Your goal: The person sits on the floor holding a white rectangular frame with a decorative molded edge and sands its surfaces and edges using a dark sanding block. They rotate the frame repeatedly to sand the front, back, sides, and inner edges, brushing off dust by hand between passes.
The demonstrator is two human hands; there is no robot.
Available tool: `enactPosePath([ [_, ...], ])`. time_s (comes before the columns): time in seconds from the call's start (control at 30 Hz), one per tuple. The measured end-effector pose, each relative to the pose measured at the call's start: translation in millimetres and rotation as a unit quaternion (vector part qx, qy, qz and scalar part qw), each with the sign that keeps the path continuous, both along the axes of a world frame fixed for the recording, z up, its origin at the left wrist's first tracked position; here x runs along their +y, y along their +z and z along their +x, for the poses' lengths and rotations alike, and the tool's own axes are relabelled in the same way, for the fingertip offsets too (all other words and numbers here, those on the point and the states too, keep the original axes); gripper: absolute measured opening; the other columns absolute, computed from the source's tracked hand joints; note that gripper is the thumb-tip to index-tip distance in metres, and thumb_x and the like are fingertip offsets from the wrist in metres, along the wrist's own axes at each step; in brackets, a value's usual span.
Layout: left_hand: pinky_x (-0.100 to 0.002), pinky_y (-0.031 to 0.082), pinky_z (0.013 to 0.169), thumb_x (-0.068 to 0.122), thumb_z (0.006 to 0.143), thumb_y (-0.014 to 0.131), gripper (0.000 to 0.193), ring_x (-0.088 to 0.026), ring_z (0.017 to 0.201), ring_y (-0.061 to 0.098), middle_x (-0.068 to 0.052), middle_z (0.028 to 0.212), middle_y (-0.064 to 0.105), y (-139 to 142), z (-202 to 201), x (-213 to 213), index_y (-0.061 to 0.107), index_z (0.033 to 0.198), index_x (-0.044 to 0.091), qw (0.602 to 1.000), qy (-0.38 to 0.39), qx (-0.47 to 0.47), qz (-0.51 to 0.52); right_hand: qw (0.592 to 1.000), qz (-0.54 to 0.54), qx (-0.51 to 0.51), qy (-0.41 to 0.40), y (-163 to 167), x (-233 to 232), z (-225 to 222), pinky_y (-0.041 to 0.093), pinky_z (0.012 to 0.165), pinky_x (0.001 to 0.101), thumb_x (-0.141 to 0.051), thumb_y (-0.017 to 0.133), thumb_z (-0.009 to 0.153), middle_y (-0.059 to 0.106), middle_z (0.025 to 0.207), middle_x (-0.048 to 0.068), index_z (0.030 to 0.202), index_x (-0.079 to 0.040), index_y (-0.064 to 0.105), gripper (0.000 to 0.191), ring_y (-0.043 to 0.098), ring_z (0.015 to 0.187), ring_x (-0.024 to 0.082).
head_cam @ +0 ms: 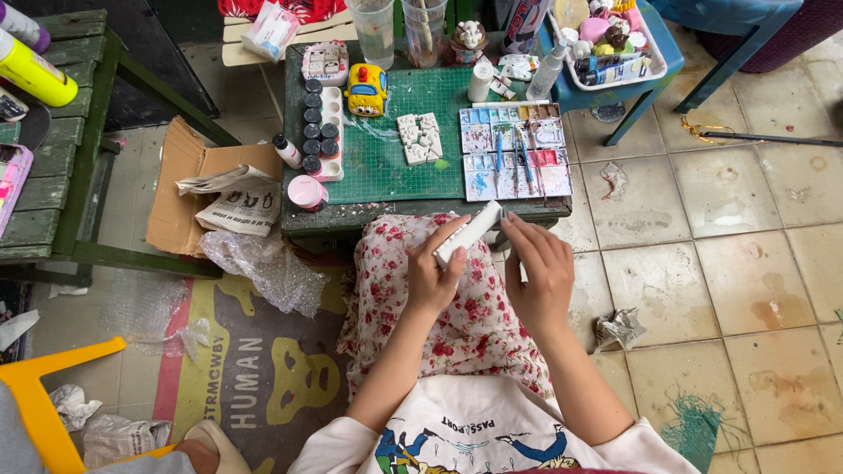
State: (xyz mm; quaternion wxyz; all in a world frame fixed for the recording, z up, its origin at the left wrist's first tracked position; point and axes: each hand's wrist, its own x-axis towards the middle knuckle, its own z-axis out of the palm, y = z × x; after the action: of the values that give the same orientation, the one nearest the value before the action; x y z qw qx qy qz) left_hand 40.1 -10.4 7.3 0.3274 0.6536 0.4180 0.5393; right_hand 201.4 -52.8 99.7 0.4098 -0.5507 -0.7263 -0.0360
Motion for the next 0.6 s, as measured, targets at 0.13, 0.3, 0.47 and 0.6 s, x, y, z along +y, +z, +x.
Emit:
enactPosePath([
  [0.13, -0.031, 0.054, 0.054, 0.053, 0.112, 0.037, 0.054, -0.014, 0.066, 0.068, -0.009, 0.086, 0.073, -1, 0, 0, 0.063, 0.136, 0.012, 1.000, 0.013, -0.014, 0.021, 0.997, 0.002, -0.011, 0.071, -3, -14, -10, 0.047, 0.094, 0.0373, 0.007, 0.066, 0.084, 0.072, 0.127, 0.007, 0.123, -0.007, 0.069, 0.041, 0.068, 0.117, 0.025],
  [0.3, -0.031, 0.045, 0.044, 0.054, 0.108, 0.029, 0.063, -0.011, 0.051, 0.058, -0.003, 0.068, 0.066, 0, -1, 2, 0.063, 0.137, 0.011, 1.000, 0.011, 0.019, -0.019, 1.000, 0.013, 0.007, -0.003, -5, 1, 1, 0.048, 0.101, 0.0378, 0.009, 0.065, 0.090, 0.071, 0.133, 0.007, 0.131, -0.007, 0.068, 0.044, 0.066, 0.122, 0.023],
  [0.47, -0.031, 0.048, 0.049, 0.055, 0.112, 0.026, 0.062, -0.012, 0.059, 0.062, -0.004, 0.075, 0.067, 3, 0, -1, 0.061, 0.139, 0.011, 1.000, 0.014, 0.006, 0.009, 0.999, 0.010, -0.029, 0.019, -7, -15, -17, 0.048, 0.098, 0.0376, 0.007, 0.066, 0.086, 0.070, 0.131, 0.007, 0.129, -0.007, 0.069, 0.045, 0.066, 0.118, 0.024],
  [0.6, -0.031, 0.047, 0.049, 0.055, 0.111, 0.023, 0.064, -0.013, 0.058, 0.061, -0.006, 0.074, 0.067, 4, -1, 0, 0.060, 0.138, 0.011, 1.000, 0.015, 0.005, -0.024, 0.997, -0.008, -0.008, 0.082, -3, -28, -22, 0.048, 0.097, 0.0382, 0.005, 0.066, 0.085, 0.071, 0.128, 0.006, 0.127, -0.008, 0.068, 0.044, 0.067, 0.118, 0.024],
])
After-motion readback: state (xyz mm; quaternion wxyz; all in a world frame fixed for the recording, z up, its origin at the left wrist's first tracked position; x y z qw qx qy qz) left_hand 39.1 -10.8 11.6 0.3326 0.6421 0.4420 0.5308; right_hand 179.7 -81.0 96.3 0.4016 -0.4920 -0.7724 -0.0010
